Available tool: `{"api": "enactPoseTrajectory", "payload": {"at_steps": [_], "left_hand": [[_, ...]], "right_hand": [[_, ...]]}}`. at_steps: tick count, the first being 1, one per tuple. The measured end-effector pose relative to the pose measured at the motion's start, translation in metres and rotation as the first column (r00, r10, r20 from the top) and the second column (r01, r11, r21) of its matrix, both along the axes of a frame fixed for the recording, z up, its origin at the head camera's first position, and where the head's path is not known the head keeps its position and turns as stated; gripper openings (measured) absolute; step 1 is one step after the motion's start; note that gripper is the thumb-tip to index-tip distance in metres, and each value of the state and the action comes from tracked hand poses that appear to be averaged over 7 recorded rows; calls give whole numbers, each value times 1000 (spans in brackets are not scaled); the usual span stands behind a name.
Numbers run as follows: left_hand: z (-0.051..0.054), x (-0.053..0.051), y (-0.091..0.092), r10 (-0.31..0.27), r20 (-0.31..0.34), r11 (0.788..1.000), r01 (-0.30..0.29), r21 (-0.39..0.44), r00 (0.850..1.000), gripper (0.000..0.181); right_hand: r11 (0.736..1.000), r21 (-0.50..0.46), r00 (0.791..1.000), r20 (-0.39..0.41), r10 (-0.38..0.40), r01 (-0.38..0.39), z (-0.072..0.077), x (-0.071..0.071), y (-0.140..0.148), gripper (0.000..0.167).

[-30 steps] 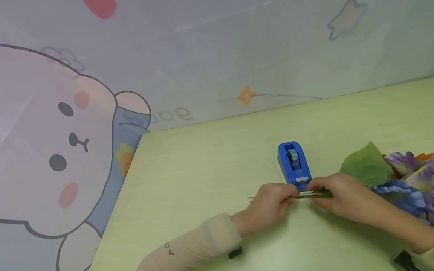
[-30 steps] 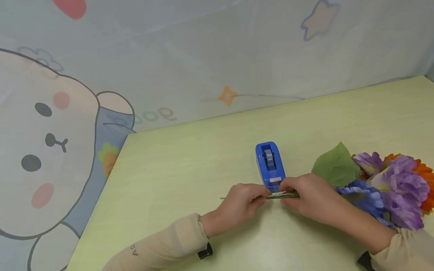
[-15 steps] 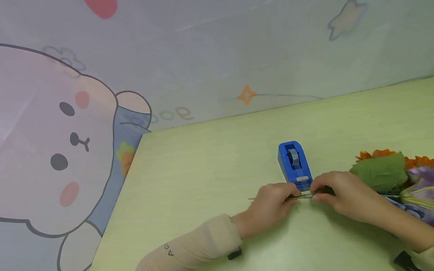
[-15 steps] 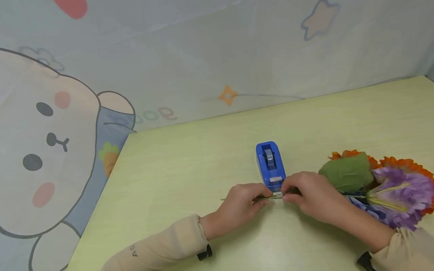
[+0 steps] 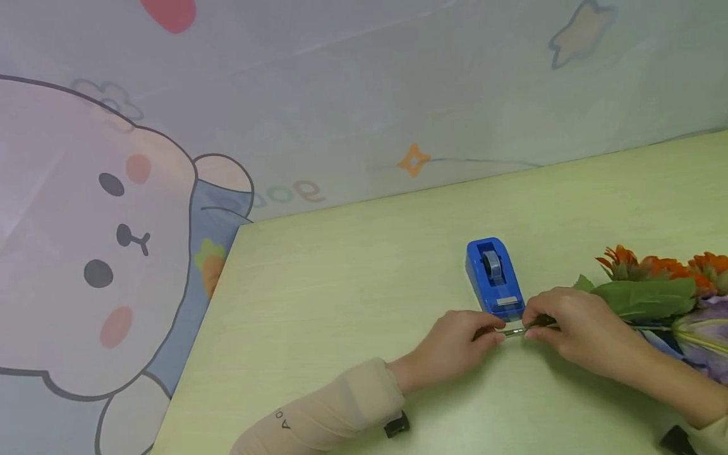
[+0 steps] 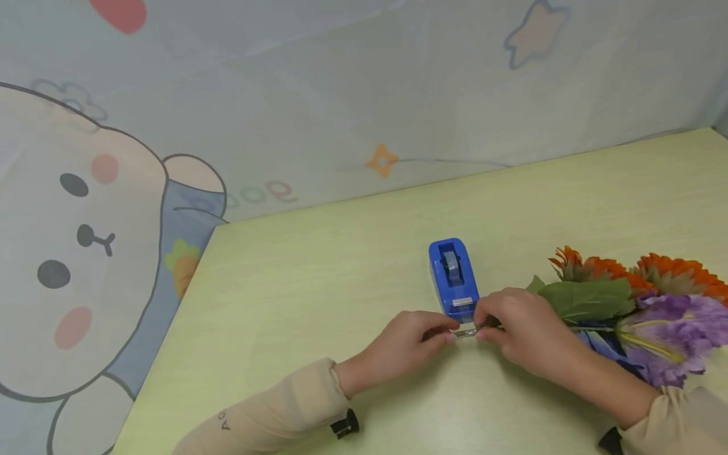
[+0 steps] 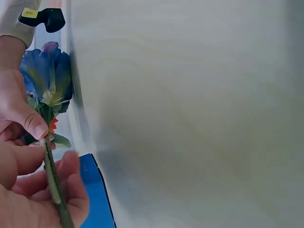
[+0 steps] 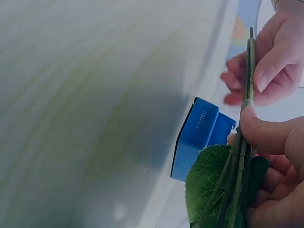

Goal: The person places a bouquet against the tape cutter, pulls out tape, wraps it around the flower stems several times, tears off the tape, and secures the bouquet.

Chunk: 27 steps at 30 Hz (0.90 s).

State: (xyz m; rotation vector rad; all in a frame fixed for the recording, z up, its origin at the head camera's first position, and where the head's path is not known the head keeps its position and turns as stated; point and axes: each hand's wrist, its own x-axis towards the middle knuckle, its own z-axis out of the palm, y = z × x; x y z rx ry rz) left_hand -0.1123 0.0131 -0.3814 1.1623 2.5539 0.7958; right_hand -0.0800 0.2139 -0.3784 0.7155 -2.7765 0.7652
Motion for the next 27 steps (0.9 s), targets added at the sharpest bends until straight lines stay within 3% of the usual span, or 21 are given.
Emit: {"api": "enactPoseTrajectory", "payload": {"at_steps": [5,18,27], "left_hand": [[0,-1,1,-47,-53,996,43,-75,998,17],[3,2,1,-18,-179,998,6,-64,984,13],[1,2,0,4,-218,999,-15,-50,976,12]], "right_hand": [[1000,15,1000,-15,-14,14,-1,2,-2,30],[1000,-20,991,-130,14,-17,-4,0,-2,39],[999,-8,996,-75,44,-45,0,-1,-2,32]]}}
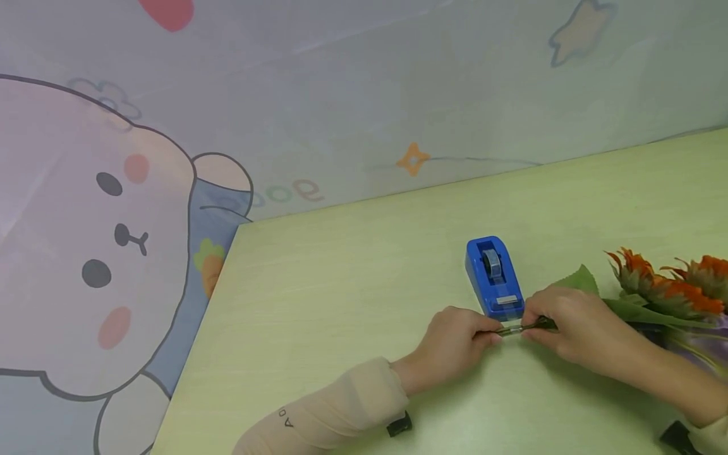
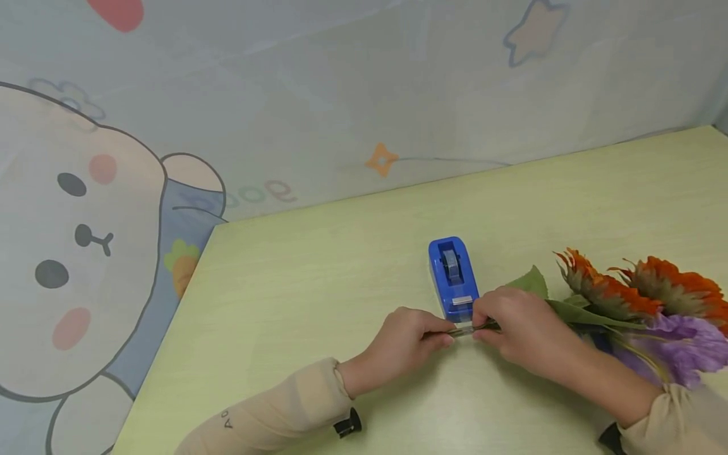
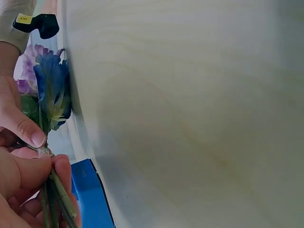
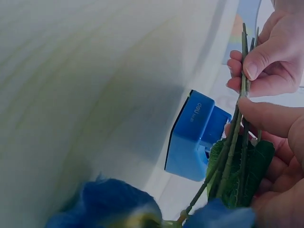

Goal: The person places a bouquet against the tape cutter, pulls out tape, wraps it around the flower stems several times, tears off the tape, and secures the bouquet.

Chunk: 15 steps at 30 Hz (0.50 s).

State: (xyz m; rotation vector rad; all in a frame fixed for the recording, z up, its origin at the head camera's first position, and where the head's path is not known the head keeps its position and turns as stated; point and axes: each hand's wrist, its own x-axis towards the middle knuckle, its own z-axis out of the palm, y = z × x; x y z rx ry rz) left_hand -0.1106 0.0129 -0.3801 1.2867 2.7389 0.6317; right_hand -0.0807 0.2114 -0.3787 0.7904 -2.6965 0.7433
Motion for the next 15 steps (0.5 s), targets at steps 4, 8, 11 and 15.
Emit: {"api": "enactPoseTrajectory", "payload": {"at_steps": [4,8,11,15], "left_hand": [[-1,1,0,2,-46,1000,-2,-5,999,12],[-1,2,0,-10,-73,1000,10,3,997,11],[0,3,1,-17,-86,1000,18,7,996,10],[2,4,1,-15,-119,1000,16,3,993,9]], "right_hand": [[1000,18,1000,19,6,-6,2,0,1,23],[999,50,998,60,-18,15,5,1,2,13],[997,67,996,79,-32,27,6,1,2,12],[996,83,996,89,-23,16,7,-1,3,12]]}}
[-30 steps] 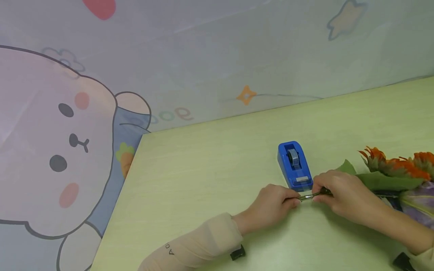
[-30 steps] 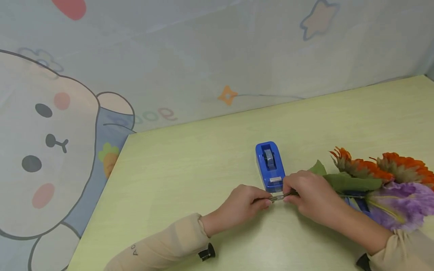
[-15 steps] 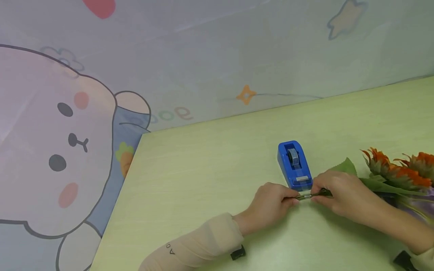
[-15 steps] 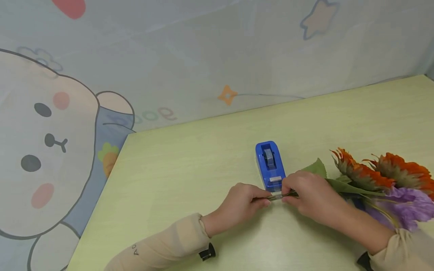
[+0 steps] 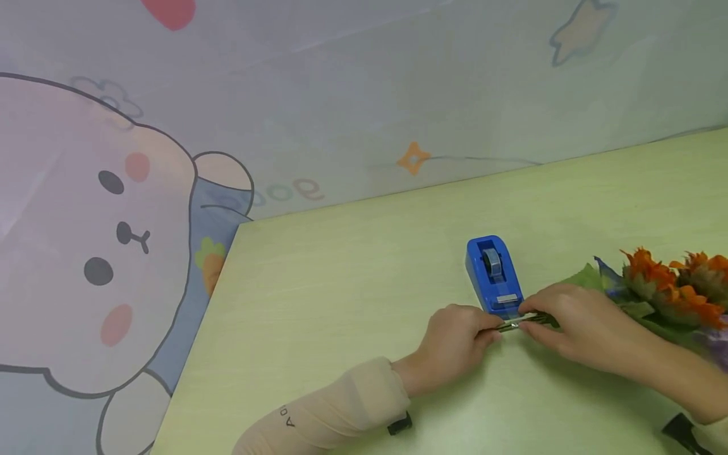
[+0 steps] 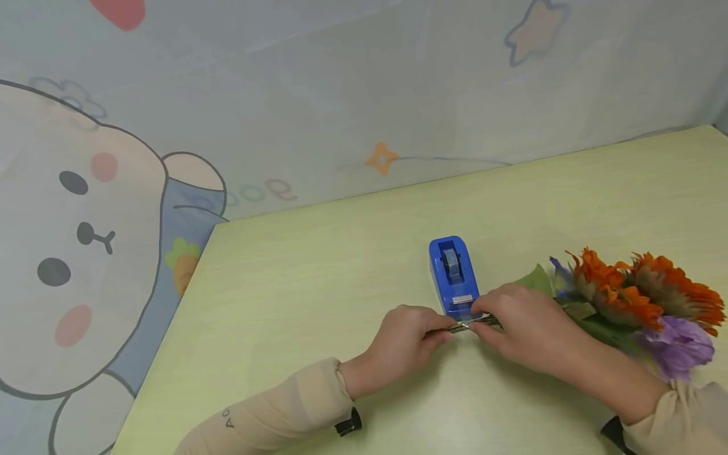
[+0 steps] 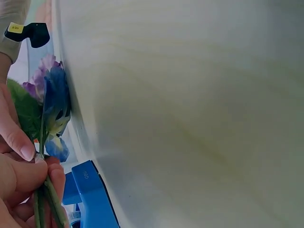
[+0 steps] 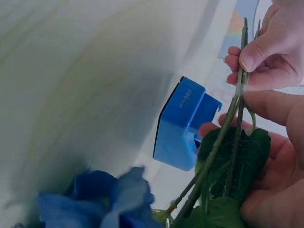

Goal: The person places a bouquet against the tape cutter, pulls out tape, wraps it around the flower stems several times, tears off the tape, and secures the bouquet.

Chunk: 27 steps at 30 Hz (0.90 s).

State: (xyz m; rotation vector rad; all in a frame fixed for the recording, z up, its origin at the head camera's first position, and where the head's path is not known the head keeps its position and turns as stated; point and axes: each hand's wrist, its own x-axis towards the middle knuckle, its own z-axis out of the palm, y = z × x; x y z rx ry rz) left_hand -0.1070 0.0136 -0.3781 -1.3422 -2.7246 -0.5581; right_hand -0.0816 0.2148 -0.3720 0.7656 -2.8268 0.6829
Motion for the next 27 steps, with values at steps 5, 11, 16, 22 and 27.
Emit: {"api": "enactPoseTrajectory", "payload": {"at_steps": [5,11,16,22,27], "left_hand": [[2,1,0,8,-35,1000,-9,-12,999,9],[4,2,0,5,-68,1000,-7,-23,998,9],[3,3,1,-1,6,999,1,35,1000,11],[-1,2,0,6,161,993,-24,112,987,16],[-2,-1,0,9,275,995,-37,95,961,19]], "right_hand": [[998,30,998,35,52,-53,0,-2,2,6],[998,21,997,34,65,-66,0,-1,3,5],[997,1,995,-68,73,-73,-3,1,4,10],[997,-7,970,-231,68,-71,-10,3,4,20],[997,-21,957,-284,59,-68,-14,4,3,19]]}}
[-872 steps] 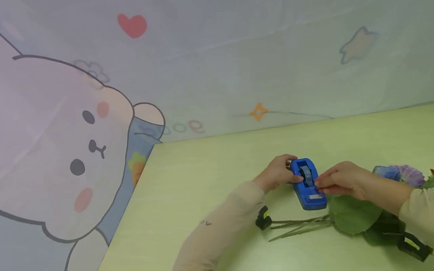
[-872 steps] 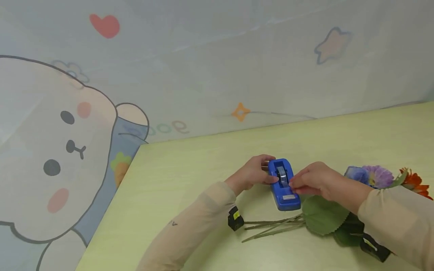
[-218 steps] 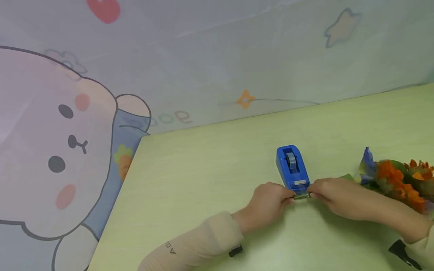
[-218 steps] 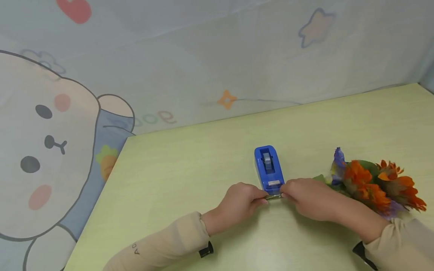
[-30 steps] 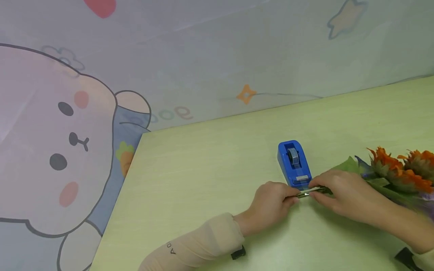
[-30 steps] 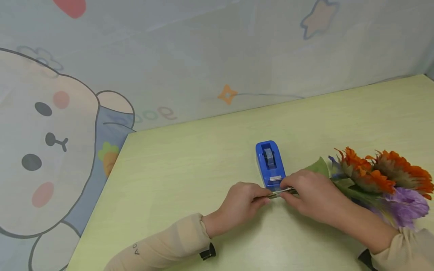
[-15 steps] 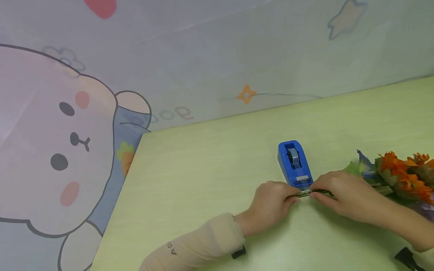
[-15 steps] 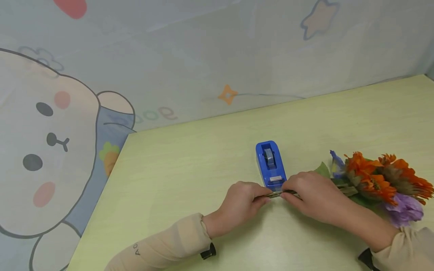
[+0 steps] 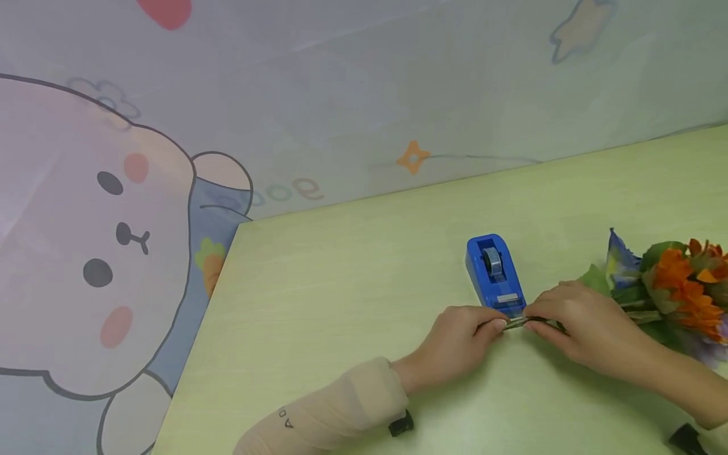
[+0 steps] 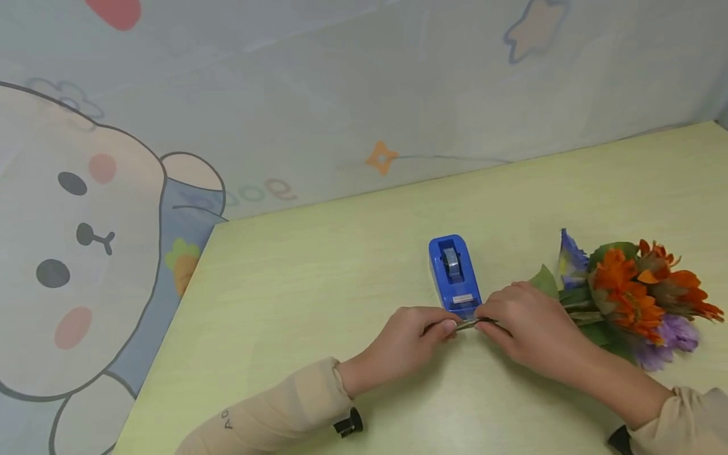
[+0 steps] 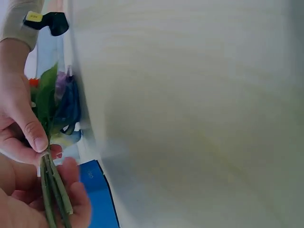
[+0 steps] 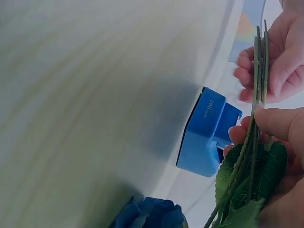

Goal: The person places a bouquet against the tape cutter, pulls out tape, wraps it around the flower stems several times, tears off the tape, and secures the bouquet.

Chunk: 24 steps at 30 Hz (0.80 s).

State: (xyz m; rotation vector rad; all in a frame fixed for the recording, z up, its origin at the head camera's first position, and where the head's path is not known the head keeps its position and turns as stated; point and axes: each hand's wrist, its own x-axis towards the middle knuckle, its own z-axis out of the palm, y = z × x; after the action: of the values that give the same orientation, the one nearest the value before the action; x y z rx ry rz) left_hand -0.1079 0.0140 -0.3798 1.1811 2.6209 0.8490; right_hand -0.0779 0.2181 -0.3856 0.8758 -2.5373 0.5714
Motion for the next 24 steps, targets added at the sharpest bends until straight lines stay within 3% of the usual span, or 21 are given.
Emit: {"api": "enactPoseTrajectory", "payload": {"at_steps": [2,5,7,11,18,24], "left_hand": [[1,-1,1,7,68,1000,-5,-30,998,23],[4,-2,3,15,148,998,-5,-67,989,24],[4,-2,4,13,159,997,-1,-77,987,24],[5,-3,4,-5,106,997,13,-76,994,21],[4,-4,3,-22,36,998,24,-66,999,19],[4,-3,1,-45,-58,996,40,-85,997,16]], "right_hand": [[1000,-12,1000,-21,5,-5,-2,-1,0,6],[1000,-25,999,-39,16,-17,-3,-2,-1,21],[999,-28,999,-45,17,-18,-4,-3,-1,27],[1000,-29,999,-37,0,-1,-4,-3,-1,6],[999,-41,1000,-25,2,-3,-5,-3,-1,15],[999,-31,998,56,-27,29,-1,-3,-2,21]]}}
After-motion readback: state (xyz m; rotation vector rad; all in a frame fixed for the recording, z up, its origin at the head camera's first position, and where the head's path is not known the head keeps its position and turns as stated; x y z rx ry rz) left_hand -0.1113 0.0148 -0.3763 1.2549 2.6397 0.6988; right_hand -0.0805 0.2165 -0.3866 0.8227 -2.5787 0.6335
